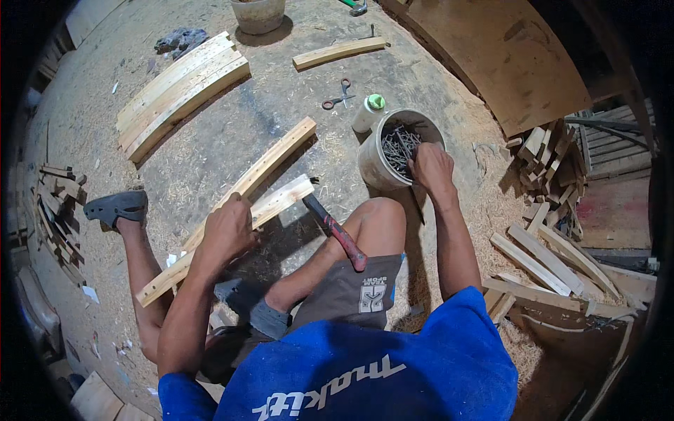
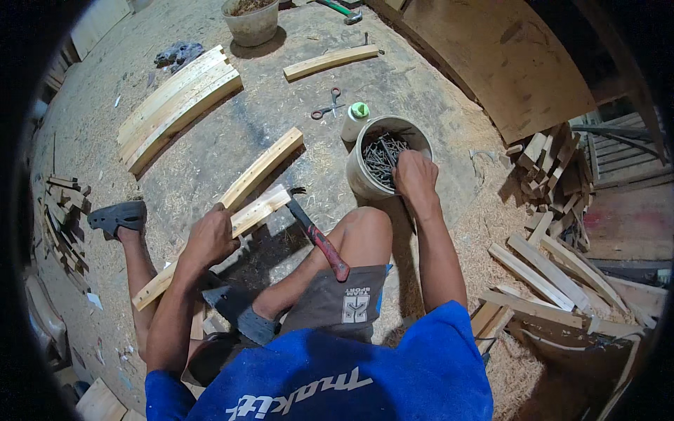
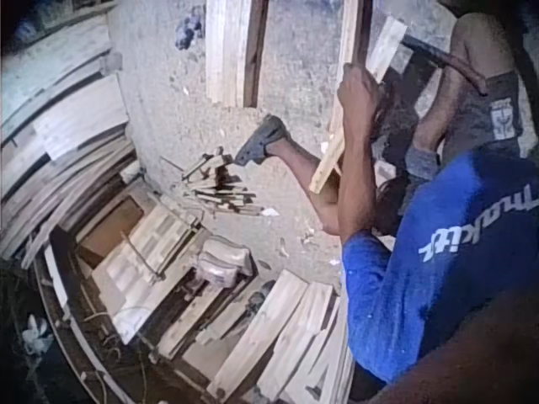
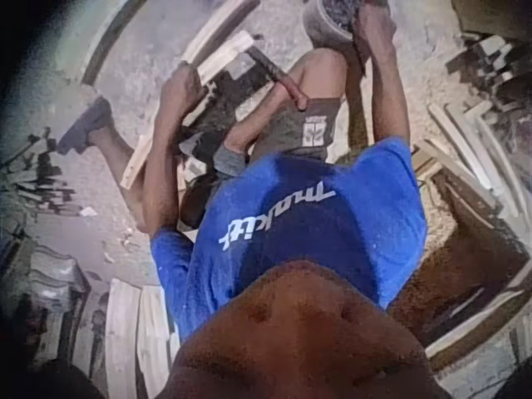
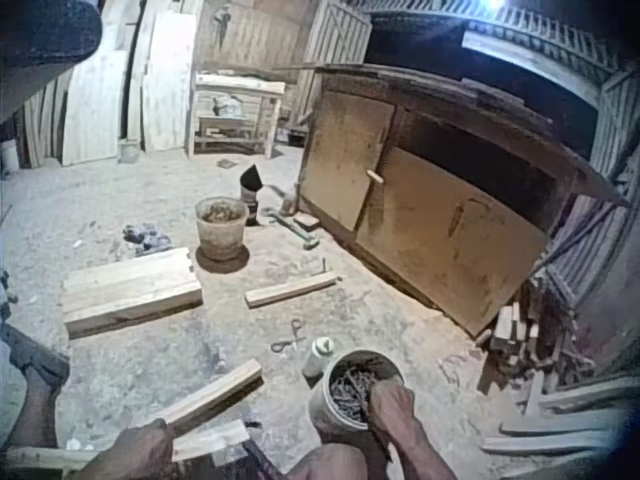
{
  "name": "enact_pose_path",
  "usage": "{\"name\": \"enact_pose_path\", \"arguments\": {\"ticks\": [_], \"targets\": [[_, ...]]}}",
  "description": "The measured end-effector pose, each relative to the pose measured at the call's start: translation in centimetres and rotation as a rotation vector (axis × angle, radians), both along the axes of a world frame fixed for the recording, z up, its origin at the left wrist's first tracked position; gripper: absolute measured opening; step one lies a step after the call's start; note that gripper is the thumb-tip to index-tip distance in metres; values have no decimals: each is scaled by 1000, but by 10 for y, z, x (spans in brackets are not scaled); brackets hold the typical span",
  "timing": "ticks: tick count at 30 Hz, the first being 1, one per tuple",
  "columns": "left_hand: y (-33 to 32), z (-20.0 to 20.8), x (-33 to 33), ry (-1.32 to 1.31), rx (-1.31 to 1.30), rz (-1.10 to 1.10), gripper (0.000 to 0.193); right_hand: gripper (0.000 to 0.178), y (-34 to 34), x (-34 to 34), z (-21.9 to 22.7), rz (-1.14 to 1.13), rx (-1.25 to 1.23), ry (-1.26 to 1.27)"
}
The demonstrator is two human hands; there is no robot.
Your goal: Assemble wooden components using glue, nails, and a hammer.
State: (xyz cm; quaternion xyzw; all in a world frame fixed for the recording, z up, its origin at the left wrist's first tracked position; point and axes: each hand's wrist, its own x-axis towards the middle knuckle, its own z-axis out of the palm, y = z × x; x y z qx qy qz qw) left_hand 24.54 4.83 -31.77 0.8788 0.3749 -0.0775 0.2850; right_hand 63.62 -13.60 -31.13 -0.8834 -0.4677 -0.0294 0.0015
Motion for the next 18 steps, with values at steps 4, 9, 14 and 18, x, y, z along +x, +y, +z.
{"name": "enact_pose_path", "arguments": {"ticks": [4,9,14,18], "targets": [[5,-14,-16,21,9,39,34,17,5,0,-11,48,-26,-97],[10,-16,-34,-138,66,36,38,24,8,12,13,-31,-28,268],[4,-18,-40,-144,69,97,53,23,6,11,55,-189,91,1030],[3,-23,-43,-280,100,72,53,21,26,-30,75,-6,117,1161]]}}
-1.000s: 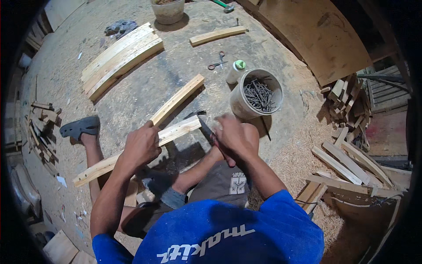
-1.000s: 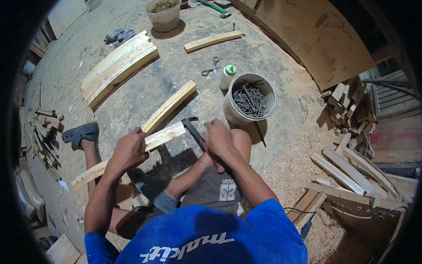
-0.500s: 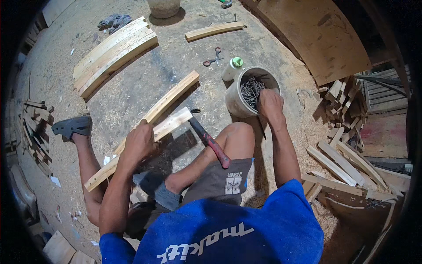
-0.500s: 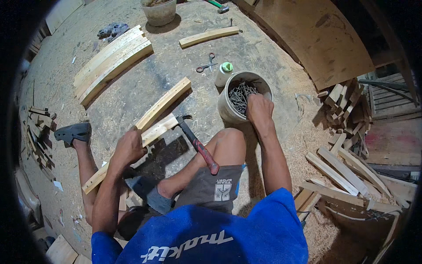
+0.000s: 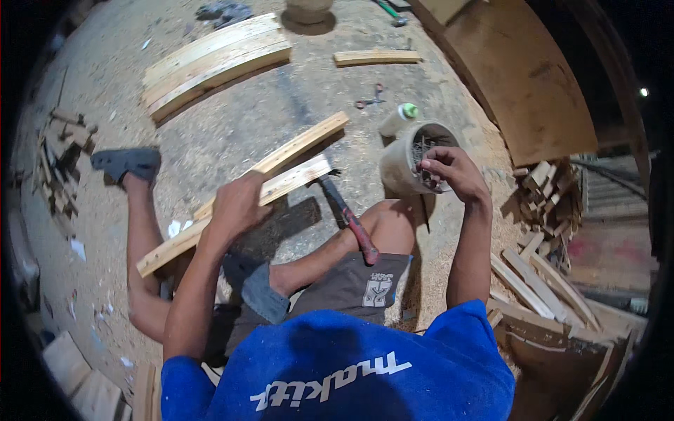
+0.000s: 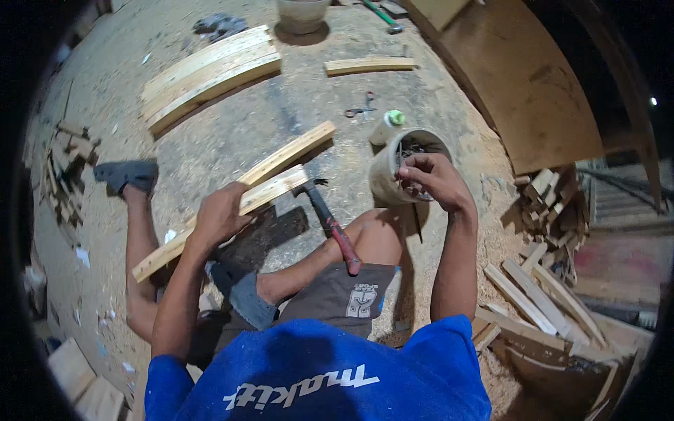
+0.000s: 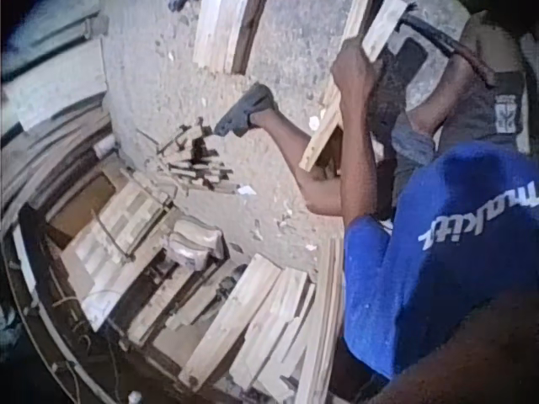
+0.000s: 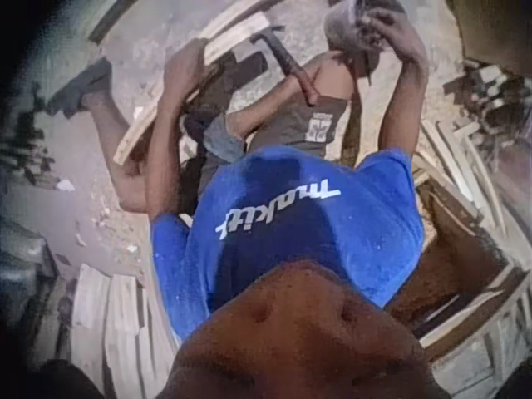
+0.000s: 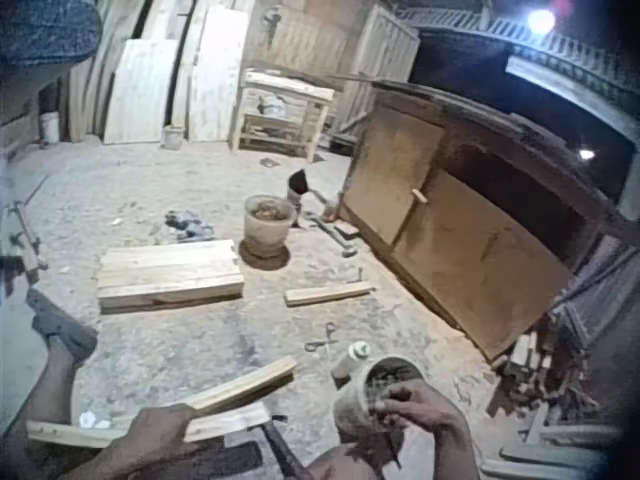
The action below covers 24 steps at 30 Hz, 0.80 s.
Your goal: Assemble wooden components using glue, nails, and a hammer.
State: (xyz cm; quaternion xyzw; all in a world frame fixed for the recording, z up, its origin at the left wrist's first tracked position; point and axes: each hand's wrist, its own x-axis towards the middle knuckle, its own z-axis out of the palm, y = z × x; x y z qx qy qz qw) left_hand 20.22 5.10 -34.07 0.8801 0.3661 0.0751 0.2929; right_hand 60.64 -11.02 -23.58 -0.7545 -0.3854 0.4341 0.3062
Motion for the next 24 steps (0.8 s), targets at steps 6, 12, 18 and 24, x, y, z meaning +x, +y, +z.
{"name": "enact_pose_path", "arguments": {"ticks": [6,12,18,24], "targets": [[3,-3,1,40,15,41,32,18,44,-126,0,393,232,-498],[4,-2,0,113,0,42,39,10,78,-205,-20,797,387,-873],[8,-9,-1,103,11,33,39,13,90,-217,-25,823,344,-951],[15,-11,2,71,21,42,33,10,100,-222,-23,939,367,-1012]]}}
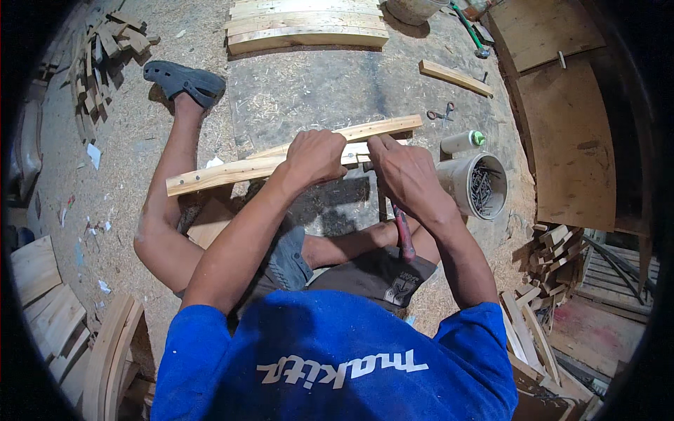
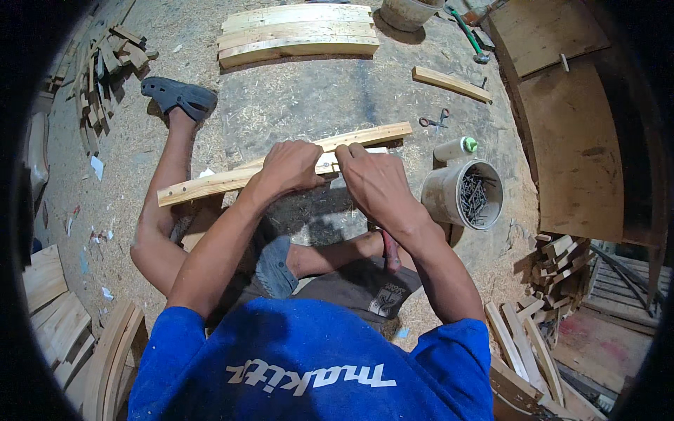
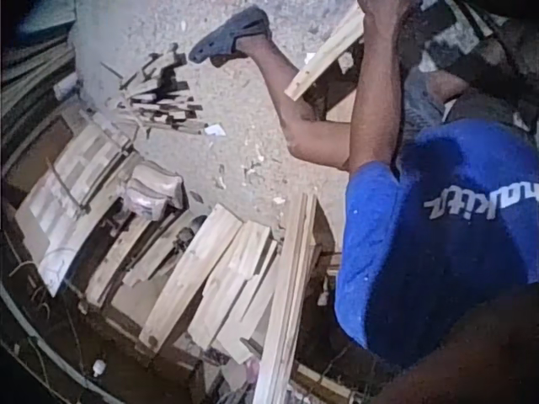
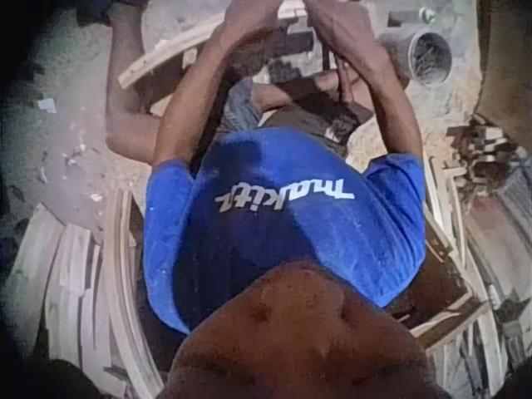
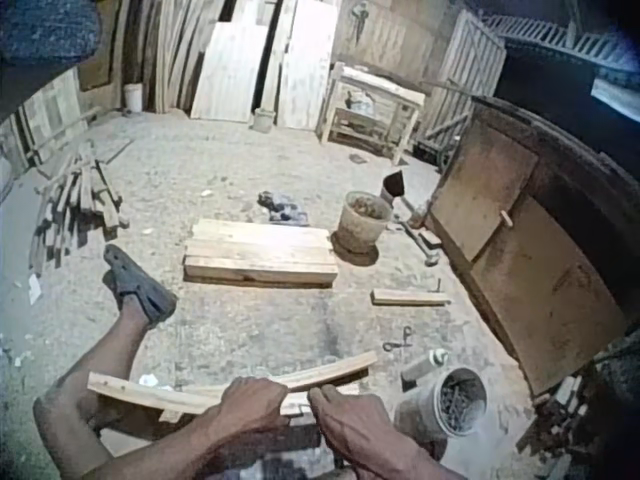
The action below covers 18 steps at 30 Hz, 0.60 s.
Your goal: Assemble wooden components using glue, nails, and a hammer.
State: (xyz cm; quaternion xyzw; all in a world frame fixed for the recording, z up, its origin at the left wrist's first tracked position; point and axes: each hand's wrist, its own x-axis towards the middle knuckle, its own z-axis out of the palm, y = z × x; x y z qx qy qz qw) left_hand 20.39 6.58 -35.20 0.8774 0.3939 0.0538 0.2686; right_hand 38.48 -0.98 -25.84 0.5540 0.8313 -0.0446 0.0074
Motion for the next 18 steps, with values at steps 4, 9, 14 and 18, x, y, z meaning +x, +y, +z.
{"name": "enact_pose_path", "arguments": {"ticks": [4,9,14,18], "targets": [[6,-1,1,39,-37,-10,41,9,9,0,4,19,10,47],[7,-4,0,3,-5,-4,39,10,10,0,6,21,-8,46],[5,-3,0,-22,-14,2,28,10,9,-2,5,1,14,48],[5,-3,1,-39,3,16,29,11,11,-4,6,20,-19,11]]}}
